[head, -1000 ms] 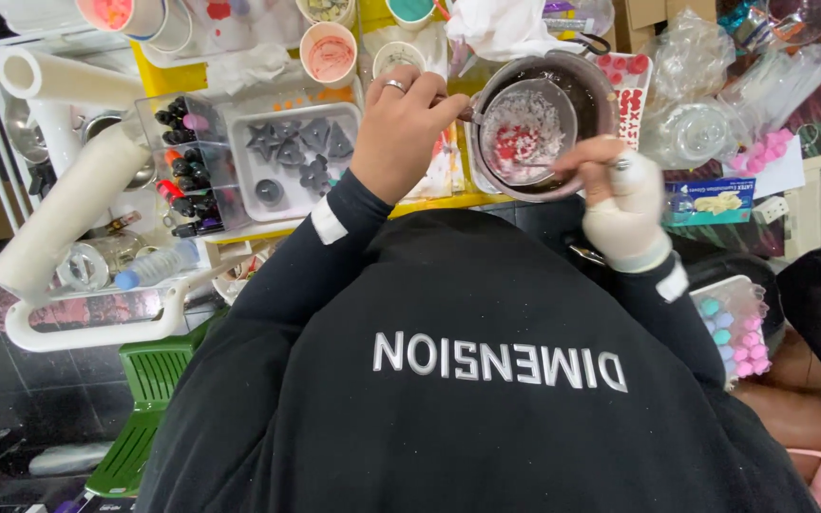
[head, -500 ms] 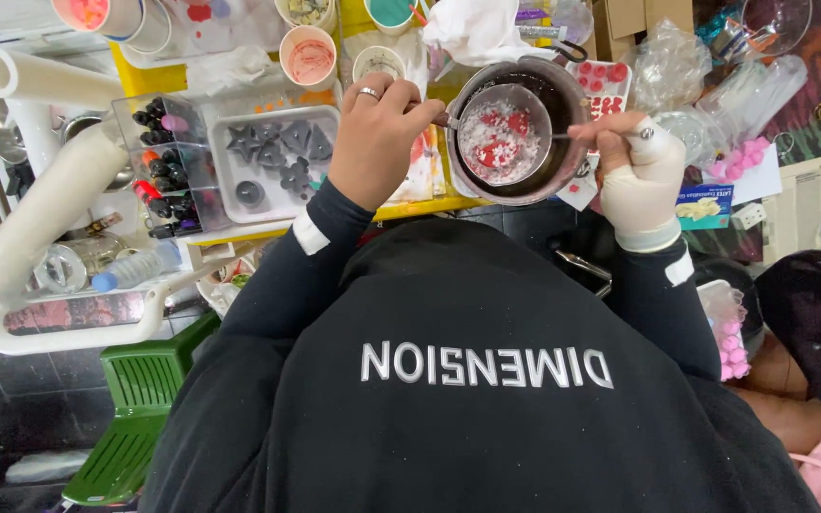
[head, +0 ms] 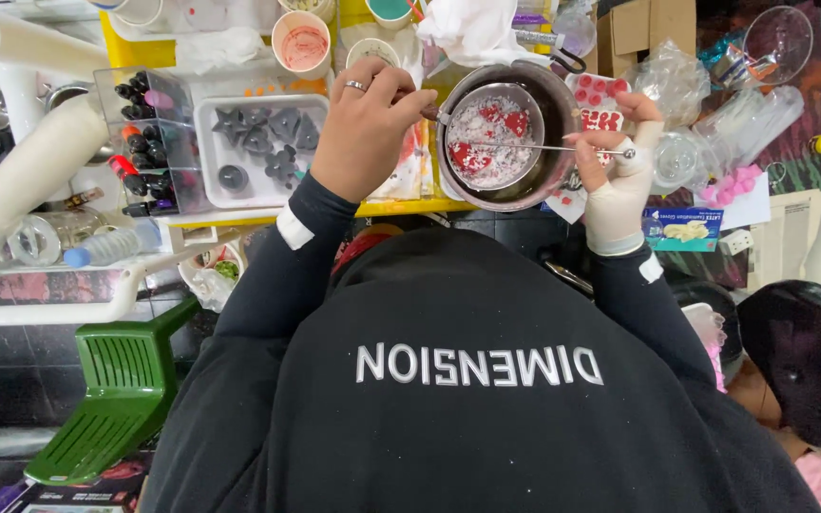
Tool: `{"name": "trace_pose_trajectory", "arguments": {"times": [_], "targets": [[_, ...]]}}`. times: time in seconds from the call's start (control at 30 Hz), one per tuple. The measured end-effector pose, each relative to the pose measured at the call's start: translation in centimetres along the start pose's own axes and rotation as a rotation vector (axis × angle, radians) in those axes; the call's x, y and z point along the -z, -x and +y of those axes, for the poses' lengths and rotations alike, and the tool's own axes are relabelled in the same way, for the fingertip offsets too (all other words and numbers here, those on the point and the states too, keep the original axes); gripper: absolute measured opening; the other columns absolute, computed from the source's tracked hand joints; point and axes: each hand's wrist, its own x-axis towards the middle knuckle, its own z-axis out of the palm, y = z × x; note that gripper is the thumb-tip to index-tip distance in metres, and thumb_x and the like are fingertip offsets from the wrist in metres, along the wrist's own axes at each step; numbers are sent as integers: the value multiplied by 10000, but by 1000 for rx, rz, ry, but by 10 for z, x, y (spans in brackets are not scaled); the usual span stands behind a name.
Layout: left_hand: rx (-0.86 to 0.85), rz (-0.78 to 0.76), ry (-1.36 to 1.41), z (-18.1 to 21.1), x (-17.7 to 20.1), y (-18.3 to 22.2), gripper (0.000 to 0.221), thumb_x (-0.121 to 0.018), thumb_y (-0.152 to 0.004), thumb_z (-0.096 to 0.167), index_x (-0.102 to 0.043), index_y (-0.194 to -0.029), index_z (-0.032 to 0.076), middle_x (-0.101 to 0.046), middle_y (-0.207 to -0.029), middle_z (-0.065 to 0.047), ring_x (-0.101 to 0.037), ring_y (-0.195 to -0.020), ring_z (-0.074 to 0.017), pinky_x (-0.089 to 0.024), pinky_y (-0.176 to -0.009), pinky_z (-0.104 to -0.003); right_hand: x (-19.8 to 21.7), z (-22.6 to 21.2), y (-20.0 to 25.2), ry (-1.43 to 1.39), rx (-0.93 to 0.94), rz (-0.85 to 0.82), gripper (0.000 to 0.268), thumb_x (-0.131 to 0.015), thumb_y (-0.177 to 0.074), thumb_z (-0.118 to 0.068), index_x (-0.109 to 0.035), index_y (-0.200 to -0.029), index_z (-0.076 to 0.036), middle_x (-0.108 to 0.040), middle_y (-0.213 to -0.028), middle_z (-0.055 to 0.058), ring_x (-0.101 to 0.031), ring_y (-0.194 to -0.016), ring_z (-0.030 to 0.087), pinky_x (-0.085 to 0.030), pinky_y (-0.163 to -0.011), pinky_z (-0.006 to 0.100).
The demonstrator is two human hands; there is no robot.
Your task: Preparing candle scents and colors by mixing liquids and cutting wax tubes.
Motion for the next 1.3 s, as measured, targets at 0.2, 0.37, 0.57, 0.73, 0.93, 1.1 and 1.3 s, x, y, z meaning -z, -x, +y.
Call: {"name": "trace_pose_trajectory", "arguments": {"times": [0.2,0.37,0.57,0.73,0.93,1.1,1.3], "targets": [[58,25,-30,8,-3,3,473,-822,-936,251,-672,-1375,161,-600,-1181,9,-492,-1249,-247,-357,-1075,-448,-18,29,8,-256,-92,51,125,-735,-992,-146,-681,-1076,-73,-346,-1660,98,-306,-1568,300,-222,-1348,470],[101,75,-29,14,4,2,493,-823,-942,254,-653,-1397,164,-587,-1217,-8,-471,-1299,-261,-303,-1133,-477,-23,29,5,-437,-94,44,287,-744,-966,-171,-617,-1210,-90,-367,-1652,110,-344,-1557,283,-244,-1356,467],[177,114,-28,16,10,21,451,-786,-995,227,-641,-1420,191,-584,-1273,11,-441,-1386,-251,-211,-1219,-510,-35,3,-11,-616,-133,41,422,-735,-982,-193,-554,-1347,-83,-457,-1563,142,-444,-1436,267,-318,-1299,433],[213,128,18,17,26,47,448,-778,-992,218,-640,-1418,206,-585,-1311,-11,-427,-1397,-271,-196,-1234,-512,-39,5,-6,-589,-113,115,568,-737,-979,-217,-470,-1464,-95,-519,-1469,137,-512,-1384,256,-398,-1240,392],[192,198,22,0,62,91,428,-784,-952,162,-651,-1355,214,-604,-1296,-12,-470,-1339,-280,-224,-1217,-515,-19,62,34,-107,36,859,582,-720,-909,-180,-439,-1410,-85,-381,-989,63,-429,-946,223,-377,-828,367],[229,314,-6,-21,110,128,319,-805,-956,61,-691,-1219,199,-632,-1136,32,-589,-1118,-218,-361,-1008,-439,-72,-20,48,421,438,634,389,-698,-884,-43,-520,-1214,-150,-415,-1145,78,-462,-1045,235,-398,-972,393],[530,647,-70,-94,143,202,185,-650,-1003,-10,-578,-1154,69,-611,-1093,-97,-573,-1041,-281,-418,-972,-420,-155,-110,16,452,668,-79,218,-716,-960,25,-590,-1098,-86,-643,-1088,118,-578,-1009,334,-475,-881,441]]}}
